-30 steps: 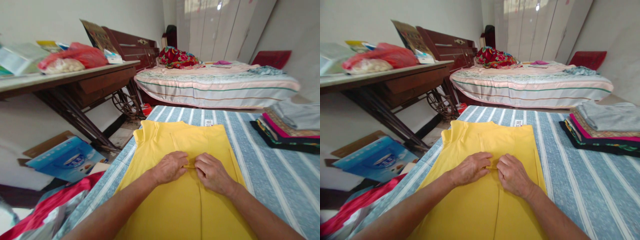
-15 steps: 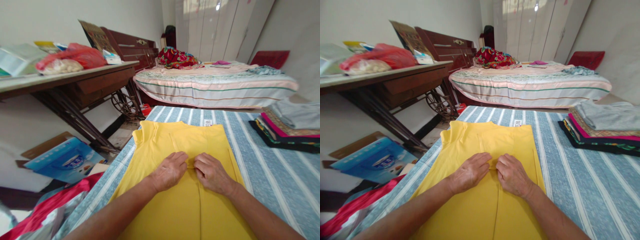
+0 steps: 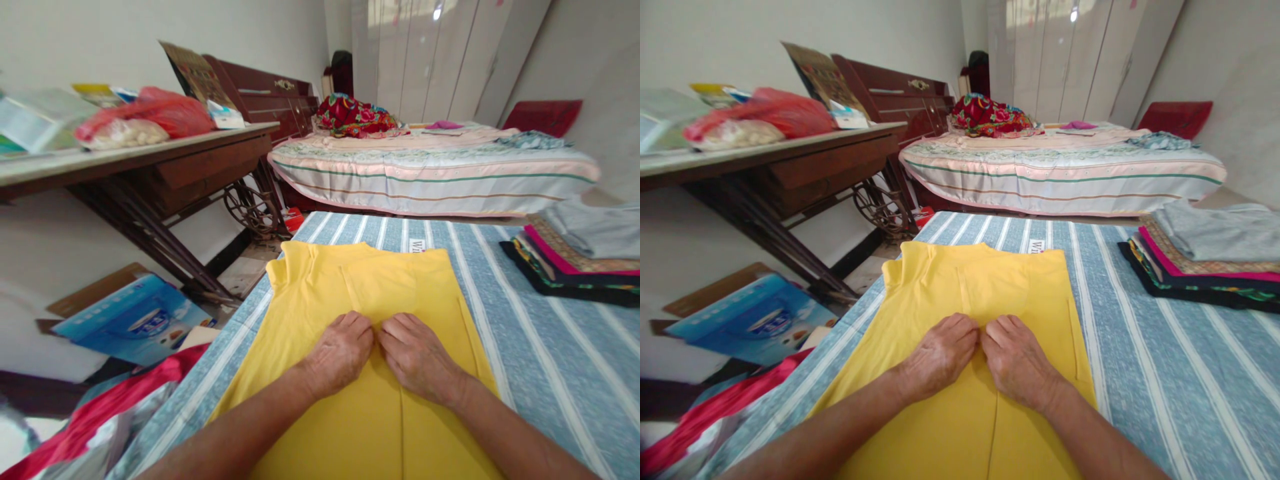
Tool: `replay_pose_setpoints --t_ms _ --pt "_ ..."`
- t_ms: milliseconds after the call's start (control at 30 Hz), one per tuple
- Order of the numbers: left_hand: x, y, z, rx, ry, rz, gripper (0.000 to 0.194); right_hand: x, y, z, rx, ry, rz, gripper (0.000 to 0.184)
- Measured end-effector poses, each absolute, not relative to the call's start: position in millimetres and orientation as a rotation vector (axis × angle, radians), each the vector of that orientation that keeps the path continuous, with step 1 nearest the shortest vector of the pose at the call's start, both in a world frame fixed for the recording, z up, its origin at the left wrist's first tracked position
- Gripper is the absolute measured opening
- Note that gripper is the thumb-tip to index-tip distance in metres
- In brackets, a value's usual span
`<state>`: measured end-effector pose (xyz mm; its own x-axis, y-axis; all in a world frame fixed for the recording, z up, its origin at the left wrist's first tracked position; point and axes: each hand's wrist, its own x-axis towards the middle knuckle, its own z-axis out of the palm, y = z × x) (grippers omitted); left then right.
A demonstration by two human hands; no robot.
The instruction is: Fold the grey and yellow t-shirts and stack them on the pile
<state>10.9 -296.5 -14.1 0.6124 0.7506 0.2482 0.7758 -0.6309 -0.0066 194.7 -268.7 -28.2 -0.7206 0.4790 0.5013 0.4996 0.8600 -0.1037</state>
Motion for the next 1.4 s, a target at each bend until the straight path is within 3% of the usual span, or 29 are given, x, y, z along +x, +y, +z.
replay_pose_setpoints --t_ms 200,533,700,867,1000,1167,1400 --pt "12.1 -306.7 -12.6 -2.712 -1.462 -0.381 0.015 192.6 -270.6 -33.3 -0.716 -2.553 -0.113 0.015" --pt "12.2 -323.7 -18.3 -2.634 -1.611 -0.317 0.044 189.9 -275.1 -30.2 -0.776 -2.599 -0.088 0.007" --pt "8.3 -312.1 -1.7 -2.734 -1.651 -0.386 0.023 188.6 -273.8 -34.3 -0.783 -2.588 -0.133 0.008" --pt "3.1 -269.0 9.9 -2.658 -1.782 -0.540 0.019 190.3 -272.1 -37.5 -0.762 -2.519 -0.049 0.012" --pt "9.6 -247.8 7.7 -2.654 -1.837 -0.435 0.015 193.0 -270.6 -37.0 -0.750 -2.383 0.075 0.014" --pt "11.2 -248.3 -3.0 -2.674 -1.859 -0.285 0.016 191.9 -269.8 -37.9 -0.762 -2.377 0.066 0.019" --pt "1.8 -255.9 -5.5 -2.722 -1.771 -0.460 0.016 189.0 -270.1 -41.8 -0.804 -2.401 -0.012 0.020"
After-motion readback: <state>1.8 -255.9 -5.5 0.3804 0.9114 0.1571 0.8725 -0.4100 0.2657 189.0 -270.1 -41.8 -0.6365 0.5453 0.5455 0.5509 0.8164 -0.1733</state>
